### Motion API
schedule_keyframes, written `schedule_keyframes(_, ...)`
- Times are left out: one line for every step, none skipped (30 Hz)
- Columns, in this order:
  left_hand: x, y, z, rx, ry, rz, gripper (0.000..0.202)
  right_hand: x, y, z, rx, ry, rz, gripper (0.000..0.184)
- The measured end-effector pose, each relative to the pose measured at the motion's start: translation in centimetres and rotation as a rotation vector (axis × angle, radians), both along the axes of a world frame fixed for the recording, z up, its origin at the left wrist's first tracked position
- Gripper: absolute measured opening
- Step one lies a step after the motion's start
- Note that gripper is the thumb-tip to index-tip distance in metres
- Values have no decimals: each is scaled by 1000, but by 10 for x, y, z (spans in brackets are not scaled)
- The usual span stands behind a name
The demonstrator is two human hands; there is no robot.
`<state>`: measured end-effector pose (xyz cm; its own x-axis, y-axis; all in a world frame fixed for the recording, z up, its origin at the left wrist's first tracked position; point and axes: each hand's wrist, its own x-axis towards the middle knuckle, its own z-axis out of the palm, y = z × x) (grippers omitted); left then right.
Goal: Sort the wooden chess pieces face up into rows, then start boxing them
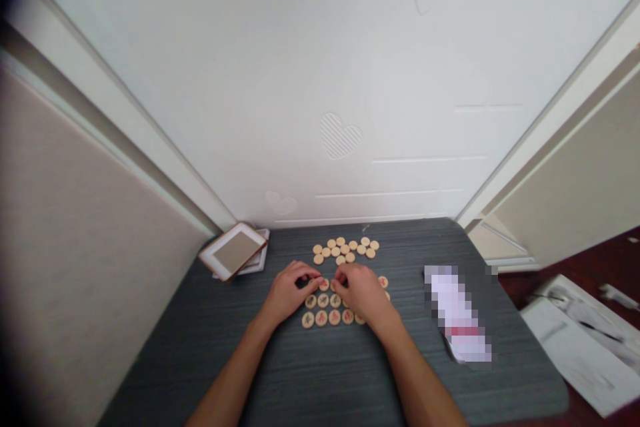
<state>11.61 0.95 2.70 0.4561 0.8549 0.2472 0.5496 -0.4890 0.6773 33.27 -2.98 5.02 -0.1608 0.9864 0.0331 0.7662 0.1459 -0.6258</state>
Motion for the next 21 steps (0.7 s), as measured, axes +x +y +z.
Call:
schedule_keyframes(0,0,0,-1,0,2,13,0,0,-1,8,-3,-2,8)
schedule_keyframes(-1,0,0,-4,-2,6,13,-1,0,-2,15,-5,-3,7)
schedule_keyframes(-1,0,0,-9,-3,11,13,-1,0,-3,21,-6,-2,7)
schedule_keyframes(-1,0,0,-15,-4,17,14,-1,0,-3,24,-7,-1,6)
schedule_keyframes(-2,0,0,-20,-5,21,14,-1,0,-4,24,-8,-1,5)
schedule_keyframes(-2,0,0,-23,-6,21,15,-1,1,-5,22,-8,-1,5)
schedule_keyframes(-2,0,-1,-24,-7,17,15,-1,1,-6,21,-7,2,4)
schedule_keyframes(-2,0,-1,-23,-8,14,15,-1,1,-7,19,-4,5,4)
schedule_keyframes(-2,0,0,-20,-8,12,16,0,2,-8,20,0,6,5)
schedule_keyframes(-2,0,0,-18,-7,11,16,0,2,-8,23,7,7,5)
schedule_keyframes(-2,0,1,-14,-6,11,17,1,2,-8,25,14,7,5)
schedule_keyframes(-2,0,1,-10,-6,11,17,1,2,-8,27,22,6,5)
schedule_keyframes(-1,-1,2,-6,-6,11,18,2,2,-7,27,28,5,6)
schedule_keyframes(-1,-1,3,-3,-7,9,18,3,1,-7,27,33,6,6)
schedule_keyframes(-1,-1,4,0,-8,6,18,3,1,-6,28,36,9,7)
schedule_keyframes(-1,-2,5,0,-8,3,18,4,1,-6,28,36,12,7)
schedule_keyframes(-1,-2,5,-2,-7,2,18,4,0,-6,30,36,14,7)
schedule_keyframes(-1,-2,5,-7,-5,0,18,5,0,-6,32,36,16,7)
schedule_keyframes(-1,-2,5,-13,-4,-1,18,5,0,-6,35,37,15,7)
schedule_keyframes(-1,-1,5,-19,-4,1,19,6,0,-6,36,39,15,6)
schedule_keyframes(-2,-1,5,-25,-4,3,19,6,0,-7,38,42,16,6)
